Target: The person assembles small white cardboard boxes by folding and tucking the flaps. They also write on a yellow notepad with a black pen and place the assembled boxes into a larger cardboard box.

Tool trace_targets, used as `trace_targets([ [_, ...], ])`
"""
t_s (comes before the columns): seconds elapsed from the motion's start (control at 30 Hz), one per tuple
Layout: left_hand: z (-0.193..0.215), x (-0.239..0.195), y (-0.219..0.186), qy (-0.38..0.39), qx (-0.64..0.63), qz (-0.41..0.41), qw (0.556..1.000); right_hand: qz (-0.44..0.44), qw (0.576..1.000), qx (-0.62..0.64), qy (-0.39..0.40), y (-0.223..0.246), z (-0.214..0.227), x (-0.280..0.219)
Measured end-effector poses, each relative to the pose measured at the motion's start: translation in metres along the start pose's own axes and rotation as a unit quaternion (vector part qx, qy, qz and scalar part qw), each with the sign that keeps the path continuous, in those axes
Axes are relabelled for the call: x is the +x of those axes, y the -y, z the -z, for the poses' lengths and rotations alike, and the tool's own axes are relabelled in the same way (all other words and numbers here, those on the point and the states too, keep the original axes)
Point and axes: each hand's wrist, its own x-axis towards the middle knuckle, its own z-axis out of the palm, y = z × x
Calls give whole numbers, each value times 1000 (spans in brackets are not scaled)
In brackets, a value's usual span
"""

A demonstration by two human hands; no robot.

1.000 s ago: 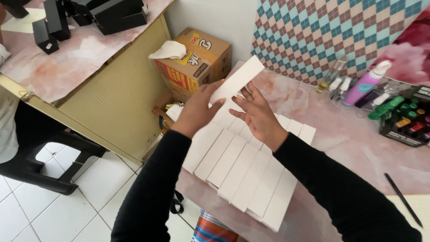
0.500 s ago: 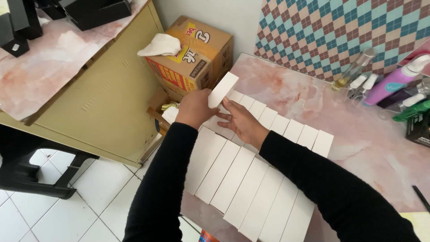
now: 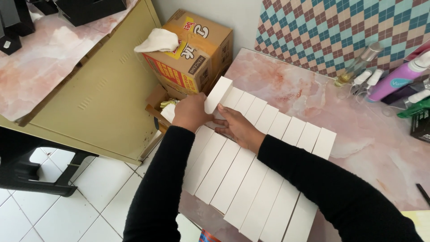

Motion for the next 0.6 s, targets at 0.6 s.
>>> trace_targets([
  [0.6,9,-60,-97,-42,10,-181,983,358,872,-326,-67,-34,63,-30],
])
